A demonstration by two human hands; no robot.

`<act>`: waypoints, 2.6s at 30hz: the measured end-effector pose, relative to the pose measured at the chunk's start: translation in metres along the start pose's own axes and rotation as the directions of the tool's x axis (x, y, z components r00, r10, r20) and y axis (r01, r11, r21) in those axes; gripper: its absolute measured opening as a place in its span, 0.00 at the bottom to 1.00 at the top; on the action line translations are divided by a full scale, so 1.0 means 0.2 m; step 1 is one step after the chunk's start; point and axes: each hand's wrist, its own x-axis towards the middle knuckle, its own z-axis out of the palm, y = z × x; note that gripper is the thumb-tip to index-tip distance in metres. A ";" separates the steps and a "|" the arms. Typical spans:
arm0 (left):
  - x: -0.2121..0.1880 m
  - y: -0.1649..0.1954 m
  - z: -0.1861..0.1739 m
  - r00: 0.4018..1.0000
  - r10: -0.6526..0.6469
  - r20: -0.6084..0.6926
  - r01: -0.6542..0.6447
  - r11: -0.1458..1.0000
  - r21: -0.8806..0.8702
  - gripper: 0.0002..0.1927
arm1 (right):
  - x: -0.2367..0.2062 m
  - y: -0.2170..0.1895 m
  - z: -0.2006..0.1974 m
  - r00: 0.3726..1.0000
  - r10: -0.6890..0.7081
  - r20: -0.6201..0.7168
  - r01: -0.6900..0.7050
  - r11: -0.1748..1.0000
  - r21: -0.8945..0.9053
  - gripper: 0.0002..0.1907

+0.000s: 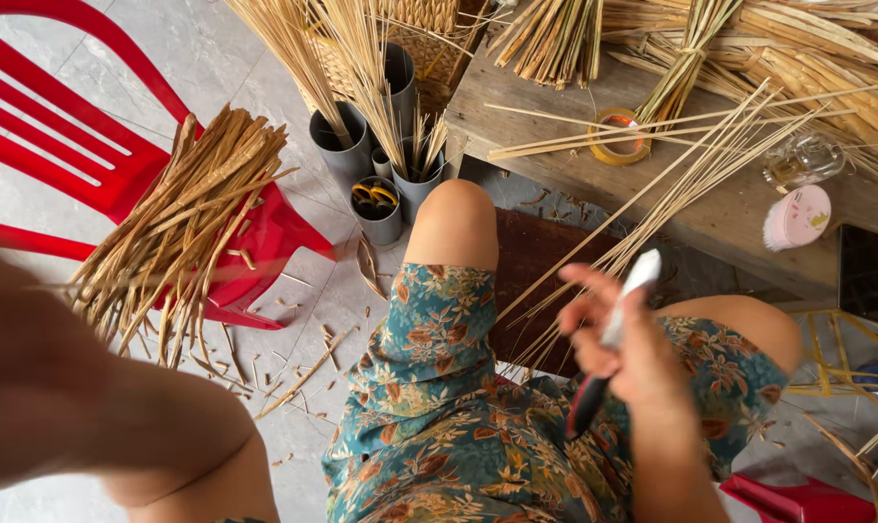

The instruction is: The person sits on a low stool and uses a small knife to split and shave thin bamboo strips, drawing each strip across the blade to trim it, then sets finished strips aside and reaches for the next piece from the pile.

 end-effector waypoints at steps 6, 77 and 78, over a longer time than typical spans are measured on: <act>-0.32 -0.31 0.38 0.503 -0.560 0.659 0.332 0.829 0.450 0.13 | -0.14 0.34 0.22 0.999 -0.011 -0.037 0.010 0.999 -0.037 0.38; -0.59 -0.69 0.37 0.313 -0.381 0.870 0.255 0.916 0.310 0.07 | -0.45 -0.10 0.50 0.999 -0.049 -0.010 0.047 0.991 -0.125 0.24; -0.59 -0.69 0.37 0.315 -0.375 0.872 0.252 0.919 0.304 0.07 | -0.45 -0.10 0.50 0.999 -0.051 -0.007 0.050 0.991 -0.124 0.24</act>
